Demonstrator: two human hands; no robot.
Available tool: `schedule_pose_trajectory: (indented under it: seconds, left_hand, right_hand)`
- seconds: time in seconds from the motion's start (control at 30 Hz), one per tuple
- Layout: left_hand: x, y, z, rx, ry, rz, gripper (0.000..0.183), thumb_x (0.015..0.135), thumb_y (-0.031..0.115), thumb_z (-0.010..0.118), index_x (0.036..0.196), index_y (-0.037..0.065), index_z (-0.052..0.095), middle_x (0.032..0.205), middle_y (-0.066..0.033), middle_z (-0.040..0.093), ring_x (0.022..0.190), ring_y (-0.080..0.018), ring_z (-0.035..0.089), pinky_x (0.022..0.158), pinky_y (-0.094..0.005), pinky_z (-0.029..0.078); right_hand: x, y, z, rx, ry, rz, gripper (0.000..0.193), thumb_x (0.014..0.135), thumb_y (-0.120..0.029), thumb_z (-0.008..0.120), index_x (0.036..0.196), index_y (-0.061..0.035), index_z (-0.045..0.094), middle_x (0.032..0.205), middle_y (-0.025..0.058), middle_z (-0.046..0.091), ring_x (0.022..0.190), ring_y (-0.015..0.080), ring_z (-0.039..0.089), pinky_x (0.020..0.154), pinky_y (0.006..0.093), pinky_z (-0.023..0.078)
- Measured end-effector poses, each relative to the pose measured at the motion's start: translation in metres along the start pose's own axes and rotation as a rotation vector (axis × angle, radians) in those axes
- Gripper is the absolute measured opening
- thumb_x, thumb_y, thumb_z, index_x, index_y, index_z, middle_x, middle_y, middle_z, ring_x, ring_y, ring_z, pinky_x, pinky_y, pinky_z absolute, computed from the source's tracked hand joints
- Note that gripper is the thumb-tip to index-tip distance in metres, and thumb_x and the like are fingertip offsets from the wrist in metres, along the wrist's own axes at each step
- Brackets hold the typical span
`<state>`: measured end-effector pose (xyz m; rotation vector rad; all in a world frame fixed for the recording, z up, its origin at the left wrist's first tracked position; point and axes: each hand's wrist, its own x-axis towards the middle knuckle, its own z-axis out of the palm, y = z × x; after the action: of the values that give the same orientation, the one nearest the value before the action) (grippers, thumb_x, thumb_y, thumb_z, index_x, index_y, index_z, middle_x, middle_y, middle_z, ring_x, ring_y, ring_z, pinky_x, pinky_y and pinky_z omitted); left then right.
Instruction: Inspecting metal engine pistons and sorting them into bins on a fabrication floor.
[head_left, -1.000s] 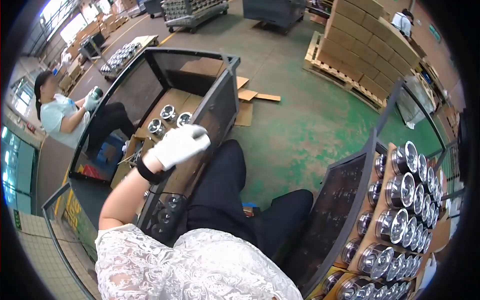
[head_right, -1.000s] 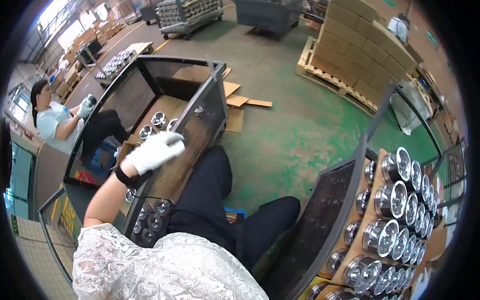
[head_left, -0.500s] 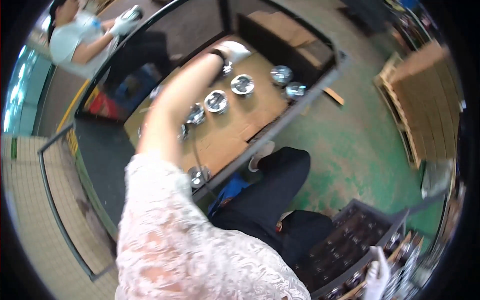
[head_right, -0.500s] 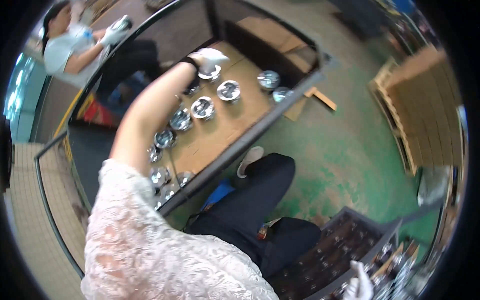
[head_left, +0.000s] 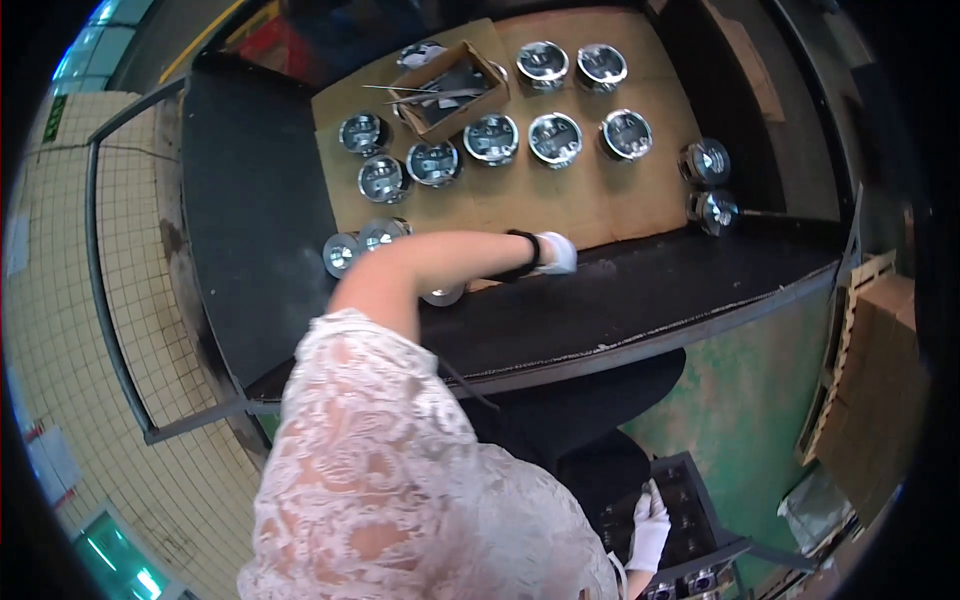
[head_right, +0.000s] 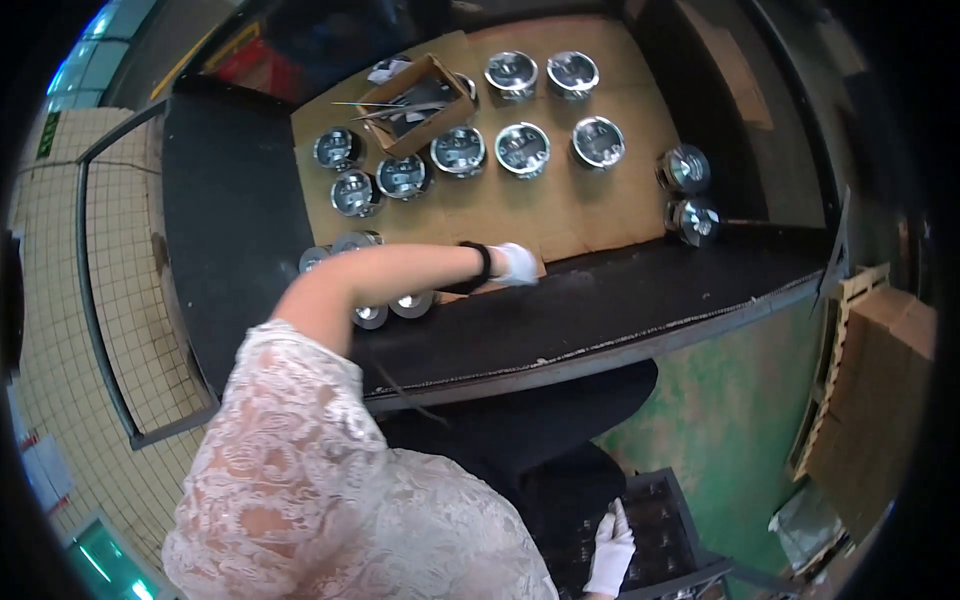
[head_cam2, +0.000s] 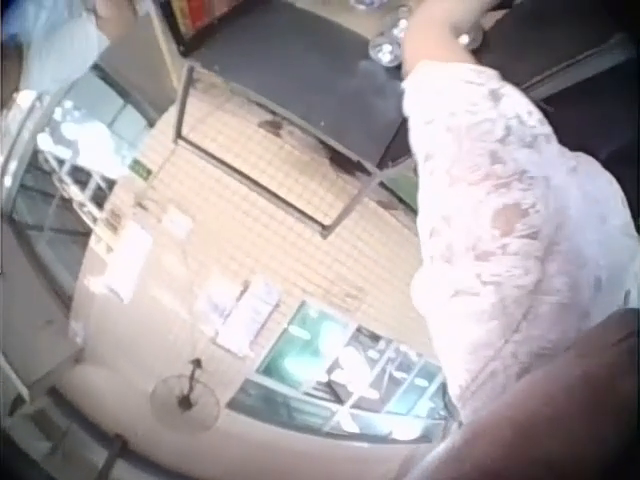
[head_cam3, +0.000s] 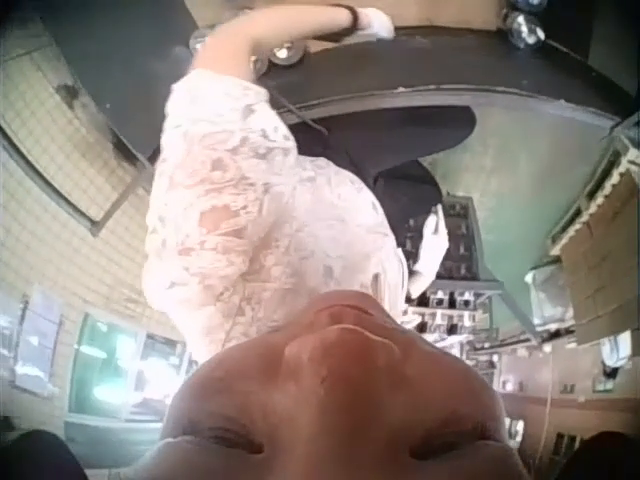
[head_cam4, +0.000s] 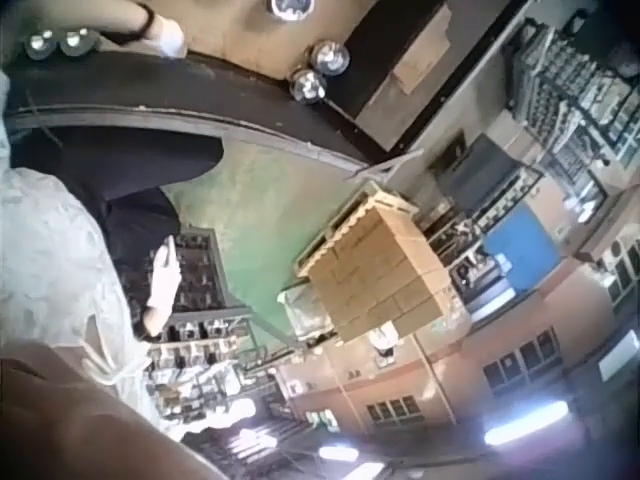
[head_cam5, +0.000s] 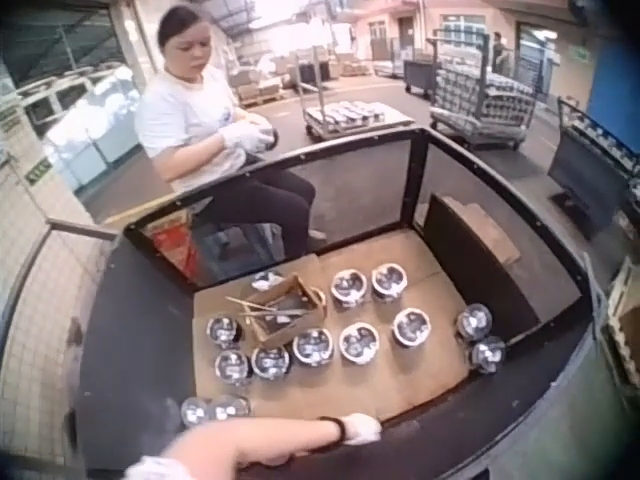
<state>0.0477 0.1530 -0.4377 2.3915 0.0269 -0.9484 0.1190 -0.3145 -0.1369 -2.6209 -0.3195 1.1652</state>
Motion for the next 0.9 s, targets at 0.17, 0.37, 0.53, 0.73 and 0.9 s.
schedule_pose_trajectory:
  seconds: [0.17, 0.37, 0.53, 0.73, 0.9]
  left_hand:
    - [-0.114, -0.043, 0.025, 0.021, -0.365, -0.309, 0.028, 0.077, 0.025, 0.068, 0.099, 0.009, 0.076, 0.103, -0.0148, 0.072, 0.097, -0.0312, 0.069, 0.079, -0.0437, 0.055]
    - [-0.12, -0.072, 0.083, 0.096, -0.534, -0.371, 0.044, 0.068, 0.032, 0.084, 0.107, 0.012, 0.075, 0.105, -0.0089, 0.073, 0.099, -0.0229, 0.07, 0.079, -0.0366, 0.058]
    - [-0.11, -0.093, 0.12, -0.153, -0.399, -0.479, 0.064, 0.063, 0.014, 0.085, 0.123, 0.012, 0.063, 0.109, -0.0118, 0.071, 0.099, -0.0264, 0.07, 0.08, -0.0379, 0.058]
    - [-0.119, -0.105, 0.114, -0.125, -0.261, -0.427, 0.069, 0.066, 0.025, 0.079, 0.131, 0.017, 0.057, 0.112, -0.0144, 0.069, 0.103, -0.0329, 0.067, 0.086, -0.0394, 0.055]
    - [-0.168, -0.054, 0.008, -0.351, 0.228, -0.466, 0.062, 0.072, 0.022, 0.07, 0.131, 0.009, 0.057, 0.108, -0.0203, 0.069, 0.102, -0.0342, 0.067, 0.086, -0.0383, 0.054]
  right_hand:
    - [-0.004, 0.019, 0.02, 0.06, 0.139, -0.024, 0.034, 0.098, -0.01, 0.053, 0.129, -0.0015, 0.06, 0.1, 0.0093, 0.072, 0.089, 0.0143, 0.066, 0.082, 0.0268, 0.051]
    - [-0.02, -0.011, 0.033, -0.062, 0.044, 0.054, 0.043, 0.089, 0.007, 0.05, 0.13, 0.0027, 0.058, 0.074, -0.0035, 0.047, 0.068, 0.0051, 0.042, 0.064, 0.019, 0.039]
    - [-0.034, 0.01, 0.047, 0.05, 0.137, 0.082, 0.033, 0.093, -0.005, 0.054, 0.125, -0.0027, 0.064, 0.095, 0.0114, 0.069, 0.073, 0.0124, 0.057, 0.071, 0.0247, 0.048]
    - [-0.041, 0.004, 0.058, -0.052, 0.186, 0.022, 0.03, 0.095, -0.014, 0.057, 0.122, -0.0048, 0.066, 0.108, 0.0181, 0.07, 0.079, 0.0276, 0.069, 0.071, 0.0352, 0.053]
    - [-0.041, -0.021, 0.053, -0.067, 0.205, 0.037, 0.029, 0.094, -0.017, 0.059, 0.12, -0.0103, 0.068, 0.103, 0.0184, 0.07, 0.082, 0.0326, 0.069, 0.072, 0.0384, 0.054]
